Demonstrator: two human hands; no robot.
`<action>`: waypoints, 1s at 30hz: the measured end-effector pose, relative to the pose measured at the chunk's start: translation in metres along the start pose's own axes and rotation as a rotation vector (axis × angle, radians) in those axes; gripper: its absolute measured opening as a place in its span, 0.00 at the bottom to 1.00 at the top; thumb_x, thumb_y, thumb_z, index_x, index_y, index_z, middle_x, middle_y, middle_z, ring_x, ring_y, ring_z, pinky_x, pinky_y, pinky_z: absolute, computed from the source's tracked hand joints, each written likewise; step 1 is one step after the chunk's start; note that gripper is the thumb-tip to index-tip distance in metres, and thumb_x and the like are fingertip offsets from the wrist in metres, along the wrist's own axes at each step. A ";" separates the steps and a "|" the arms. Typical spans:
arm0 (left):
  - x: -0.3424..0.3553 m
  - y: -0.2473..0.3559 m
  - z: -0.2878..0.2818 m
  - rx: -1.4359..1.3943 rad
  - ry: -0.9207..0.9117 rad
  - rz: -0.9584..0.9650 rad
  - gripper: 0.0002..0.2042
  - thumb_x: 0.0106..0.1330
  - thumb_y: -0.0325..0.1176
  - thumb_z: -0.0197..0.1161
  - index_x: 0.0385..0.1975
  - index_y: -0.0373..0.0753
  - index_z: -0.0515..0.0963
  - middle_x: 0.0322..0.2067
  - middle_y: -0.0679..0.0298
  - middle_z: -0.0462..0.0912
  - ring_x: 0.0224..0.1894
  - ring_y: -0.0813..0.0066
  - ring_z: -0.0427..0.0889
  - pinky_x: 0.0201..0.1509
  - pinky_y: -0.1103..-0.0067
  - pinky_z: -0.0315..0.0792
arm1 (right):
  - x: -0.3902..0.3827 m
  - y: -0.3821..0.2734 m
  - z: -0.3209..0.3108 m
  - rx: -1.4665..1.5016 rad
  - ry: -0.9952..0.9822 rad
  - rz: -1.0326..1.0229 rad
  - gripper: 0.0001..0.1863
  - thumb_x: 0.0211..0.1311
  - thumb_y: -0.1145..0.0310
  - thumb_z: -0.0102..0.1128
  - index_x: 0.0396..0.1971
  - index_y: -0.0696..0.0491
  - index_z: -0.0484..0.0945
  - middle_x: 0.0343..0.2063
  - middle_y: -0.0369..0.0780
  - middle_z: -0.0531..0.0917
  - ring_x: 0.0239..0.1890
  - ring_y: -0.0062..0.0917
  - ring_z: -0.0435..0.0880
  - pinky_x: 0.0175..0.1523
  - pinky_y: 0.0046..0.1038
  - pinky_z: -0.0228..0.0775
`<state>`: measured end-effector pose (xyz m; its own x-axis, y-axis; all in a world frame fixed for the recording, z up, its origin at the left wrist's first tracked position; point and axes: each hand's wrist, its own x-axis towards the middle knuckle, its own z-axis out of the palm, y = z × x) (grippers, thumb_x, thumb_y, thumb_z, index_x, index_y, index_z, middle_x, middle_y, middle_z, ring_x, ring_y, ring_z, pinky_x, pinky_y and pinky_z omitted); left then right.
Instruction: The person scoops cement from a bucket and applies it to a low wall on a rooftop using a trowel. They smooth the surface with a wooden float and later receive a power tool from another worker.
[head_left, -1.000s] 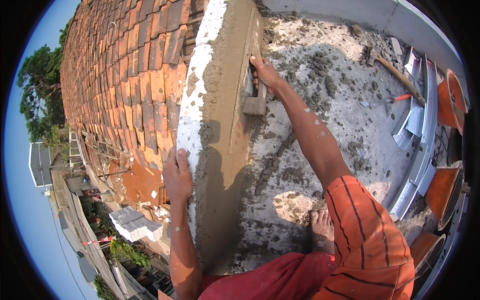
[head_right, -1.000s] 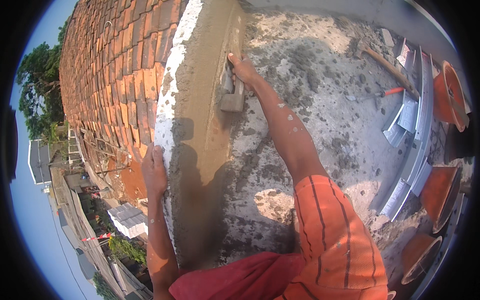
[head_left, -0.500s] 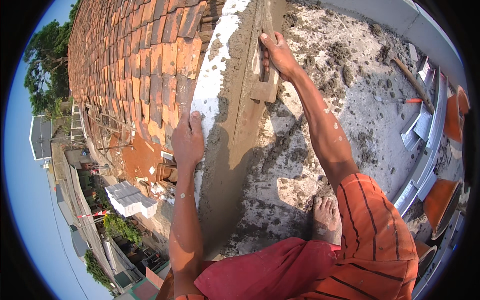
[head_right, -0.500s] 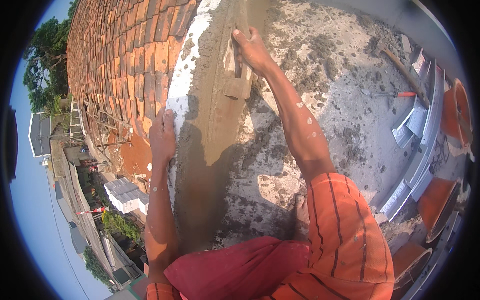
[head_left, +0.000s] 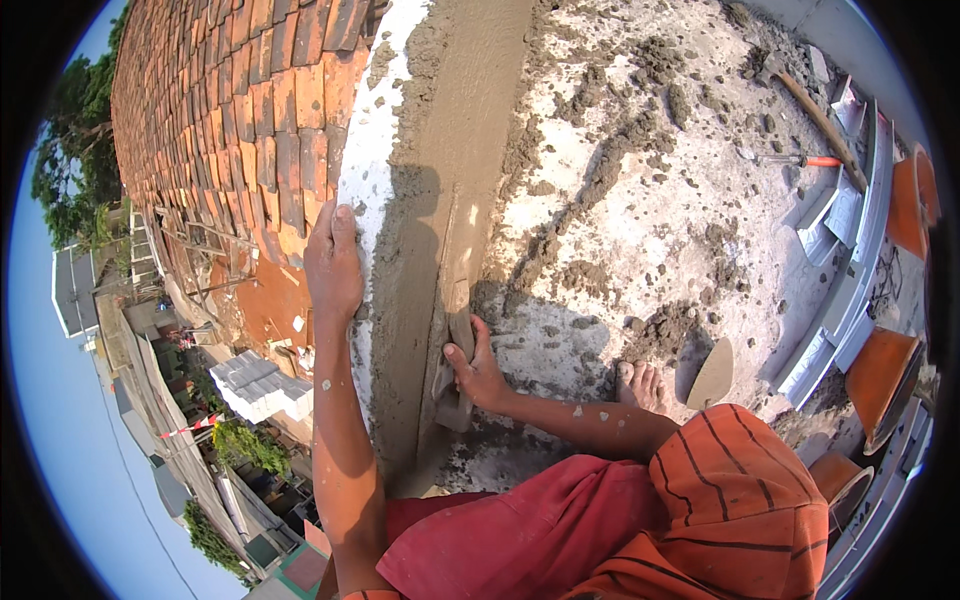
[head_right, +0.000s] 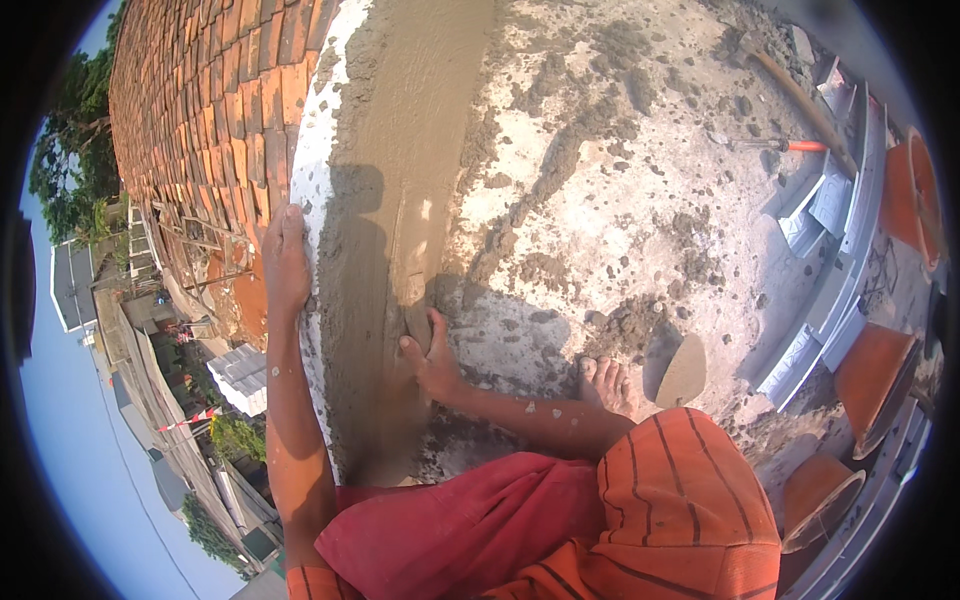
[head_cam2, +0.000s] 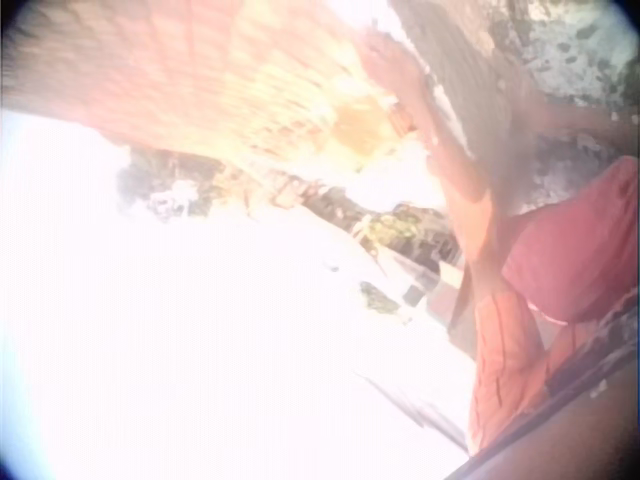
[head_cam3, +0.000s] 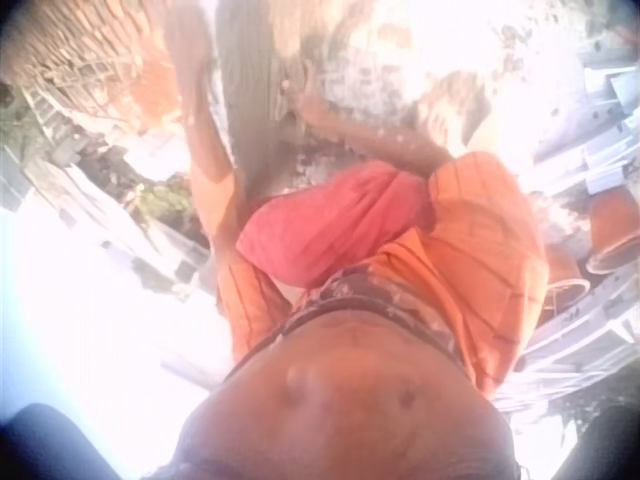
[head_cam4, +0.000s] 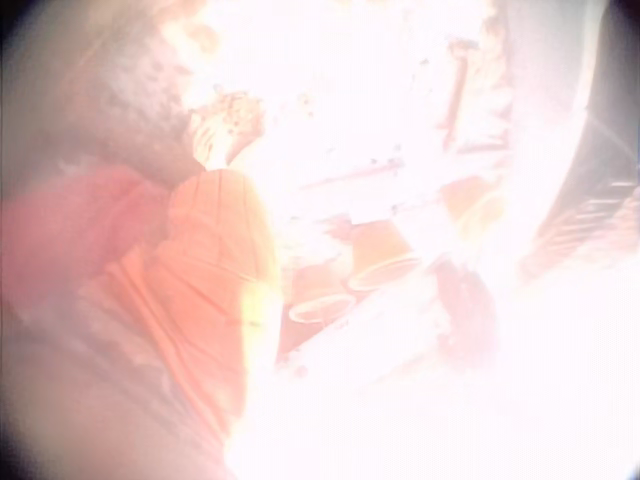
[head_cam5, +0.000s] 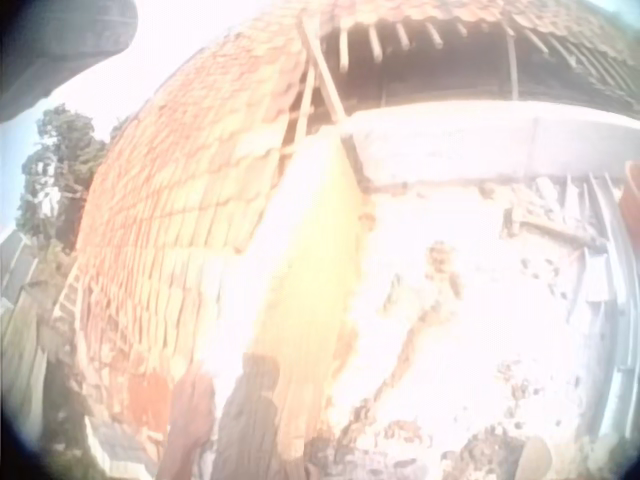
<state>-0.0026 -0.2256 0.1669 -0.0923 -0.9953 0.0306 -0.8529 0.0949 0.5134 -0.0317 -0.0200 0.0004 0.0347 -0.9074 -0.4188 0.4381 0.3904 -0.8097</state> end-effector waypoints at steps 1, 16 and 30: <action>-0.003 0.000 -0.002 0.003 -0.020 0.003 0.21 0.74 0.45 0.42 0.48 0.31 0.73 0.38 0.52 0.79 0.39 0.63 0.76 0.47 0.72 0.68 | 0.016 -0.006 -0.012 -0.026 0.060 -0.025 0.40 0.66 0.45 0.50 0.66 0.53 0.43 0.32 0.40 0.73 0.22 0.17 0.70 0.27 0.23 0.66; 0.000 -0.004 0.003 0.129 0.038 0.020 0.22 0.73 0.43 0.43 0.53 0.31 0.72 0.45 0.43 0.79 0.48 0.46 0.77 0.52 0.66 0.69 | 0.036 -0.163 -0.203 0.183 0.449 -0.183 0.18 0.68 0.54 0.52 0.50 0.47 0.65 0.19 0.30 0.67 0.13 0.14 0.68 0.13 0.18 0.61; -0.009 0.007 -0.016 0.017 0.062 -0.044 0.16 0.68 0.43 0.46 0.39 0.38 0.77 0.25 0.48 0.80 0.33 0.48 0.80 0.40 0.58 0.71 | 0.166 -0.200 -0.284 0.074 0.328 -0.197 0.25 0.67 0.46 0.50 0.51 0.52 0.68 0.24 0.31 0.69 0.20 0.13 0.65 0.24 0.19 0.61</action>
<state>0.0000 -0.2161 0.1839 -0.0228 -0.9979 0.0611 -0.8642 0.0504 0.5007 -0.3686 -0.2046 -0.0238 -0.3406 -0.8611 -0.3775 0.4720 0.1906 -0.8608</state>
